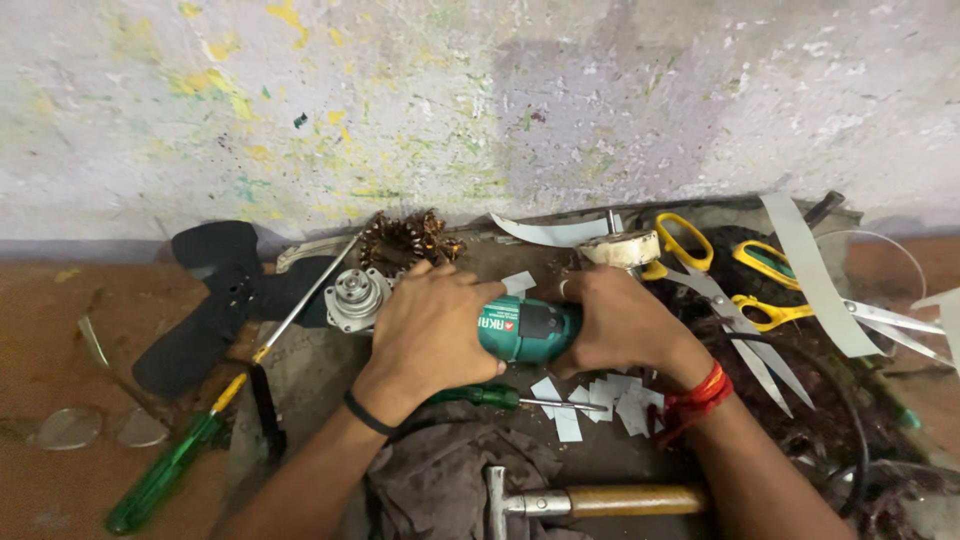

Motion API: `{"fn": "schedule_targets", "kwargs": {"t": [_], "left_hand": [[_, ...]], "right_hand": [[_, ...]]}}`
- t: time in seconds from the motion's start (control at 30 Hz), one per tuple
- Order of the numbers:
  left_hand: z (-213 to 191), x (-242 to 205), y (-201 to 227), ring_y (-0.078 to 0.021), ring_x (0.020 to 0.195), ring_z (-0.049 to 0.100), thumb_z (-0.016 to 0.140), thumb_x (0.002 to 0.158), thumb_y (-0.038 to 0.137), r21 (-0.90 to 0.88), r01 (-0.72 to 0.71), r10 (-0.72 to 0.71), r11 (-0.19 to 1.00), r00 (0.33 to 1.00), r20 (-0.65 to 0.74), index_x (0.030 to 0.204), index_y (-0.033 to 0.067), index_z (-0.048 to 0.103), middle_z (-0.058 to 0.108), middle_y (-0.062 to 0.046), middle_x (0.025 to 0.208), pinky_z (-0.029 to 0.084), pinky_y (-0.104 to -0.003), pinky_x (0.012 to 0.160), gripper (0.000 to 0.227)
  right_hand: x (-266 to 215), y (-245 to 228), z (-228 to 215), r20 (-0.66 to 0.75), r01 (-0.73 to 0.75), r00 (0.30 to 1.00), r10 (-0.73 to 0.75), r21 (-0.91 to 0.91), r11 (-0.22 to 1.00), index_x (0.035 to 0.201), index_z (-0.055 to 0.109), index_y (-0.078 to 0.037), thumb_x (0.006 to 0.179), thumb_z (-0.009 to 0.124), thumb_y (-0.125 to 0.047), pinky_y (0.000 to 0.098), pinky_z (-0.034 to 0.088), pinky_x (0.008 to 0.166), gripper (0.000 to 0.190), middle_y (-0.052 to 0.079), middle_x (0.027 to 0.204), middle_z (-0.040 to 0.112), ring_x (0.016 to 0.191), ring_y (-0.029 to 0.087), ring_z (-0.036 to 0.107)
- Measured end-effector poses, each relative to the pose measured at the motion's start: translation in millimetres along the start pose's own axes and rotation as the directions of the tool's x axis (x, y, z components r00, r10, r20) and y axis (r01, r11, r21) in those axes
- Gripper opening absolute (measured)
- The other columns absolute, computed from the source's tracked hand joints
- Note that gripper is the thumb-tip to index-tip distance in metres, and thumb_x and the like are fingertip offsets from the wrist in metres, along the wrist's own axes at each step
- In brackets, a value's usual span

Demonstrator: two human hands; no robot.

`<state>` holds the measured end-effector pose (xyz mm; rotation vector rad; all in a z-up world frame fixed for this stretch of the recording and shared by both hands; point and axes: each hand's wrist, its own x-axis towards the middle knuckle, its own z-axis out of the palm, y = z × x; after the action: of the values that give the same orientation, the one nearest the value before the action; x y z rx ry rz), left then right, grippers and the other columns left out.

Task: The person disassembles a teal power tool, likely a router, by removing the outer casing and internal components. They use a hammer to tap parts of the tool and a screwdriver to loosen screws, eventually extracting the motor assembly and cleaning it with a cloth.

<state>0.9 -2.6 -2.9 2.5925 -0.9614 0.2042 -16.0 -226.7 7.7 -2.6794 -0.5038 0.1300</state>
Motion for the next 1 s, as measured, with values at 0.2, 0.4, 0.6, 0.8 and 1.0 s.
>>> {"fn": "schedule_targets", "kwargs": {"t": [0.2, 0.4, 0.6, 0.8, 1.0], "left_hand": [[9.9, -0.9, 10.2, -0.0311, 0.105, 0.06, 0.086, 0.058, 0.039, 0.117, -0.134, 0.132, 0.984, 0.991, 0.029, 0.127, 0.0068, 0.065, 0.068, -0.013, 0.105, 0.042, -0.046, 0.094, 0.079], [15.1, -1.9, 19.0, -0.0323, 0.104, 0.059, 0.086, 0.067, 0.049, -0.012, -0.141, 0.141, 0.99, 0.99, -0.009, 0.124, 0.0042, 0.064, 0.066, -0.013, 0.108, 0.041, -0.047, 0.095, 0.076], [16.8, -1.5, 14.6, -0.031, 0.103, 0.06, 0.088, 0.066, 0.041, -0.004, -0.168, 0.168, 0.986, 0.985, -0.031, 0.125, 0.0026, 0.064, 0.067, -0.012, 0.108, 0.043, -0.045, 0.094, 0.074], [13.0, -0.5, 13.2, -0.0325, 0.105, 0.06, 0.092, 0.057, 0.039, 0.066, 0.046, -0.053, 0.997, 0.994, 0.1, 0.133, 0.0071, 0.062, 0.066, -0.013, 0.105, 0.044, -0.045, 0.094, 0.088], [2.7, -2.6, 5.6, -0.0316, 0.105, 0.063, 0.093, 0.051, 0.035, 0.028, -0.067, 0.066, 0.997, 0.997, 0.04, 0.125, 0.0046, 0.065, 0.069, -0.013, 0.105, 0.045, -0.043, 0.093, 0.084]], "right_hand": [[0.5, 6.2, 6.7, -0.11, 0.149, 0.982, -0.152, -0.035, 0.988, 0.102, 0.076, -0.003, 0.04, 0.091, -0.026, 0.0441, 0.057, 0.075, 0.067, 0.022, 0.089, 0.073, 0.082, 0.039, 0.071], [-1.9, 4.1, 5.7, -0.066, 0.13, 0.989, -0.136, -0.091, 0.987, 0.095, 0.075, -0.003, 0.046, 0.091, -0.031, 0.0464, 0.055, 0.074, 0.058, 0.021, 0.086, 0.072, 0.083, 0.041, 0.068], [0.4, 4.5, 5.6, -0.074, 0.167, 0.983, -0.168, -0.017, 0.986, 0.101, 0.074, -0.002, 0.044, 0.091, -0.029, 0.0446, 0.055, 0.078, 0.065, 0.019, 0.094, 0.072, 0.087, 0.04, 0.069], [3.1, -4.0, 7.4, -0.052, 0.133, 0.99, -0.129, 0.07, 0.989, 0.11, 0.072, -0.001, 0.045, 0.093, -0.027, 0.0441, 0.055, 0.08, 0.073, 0.019, 0.102, 0.071, 0.091, 0.039, 0.069], [3.4, -5.6, 4.9, -0.068, 0.167, 0.984, -0.162, 0.075, 0.983, 0.108, 0.073, 0.0, 0.045, 0.093, -0.026, 0.0443, 0.055, 0.079, 0.071, 0.02, 0.101, 0.072, 0.09, 0.04, 0.069]]}}
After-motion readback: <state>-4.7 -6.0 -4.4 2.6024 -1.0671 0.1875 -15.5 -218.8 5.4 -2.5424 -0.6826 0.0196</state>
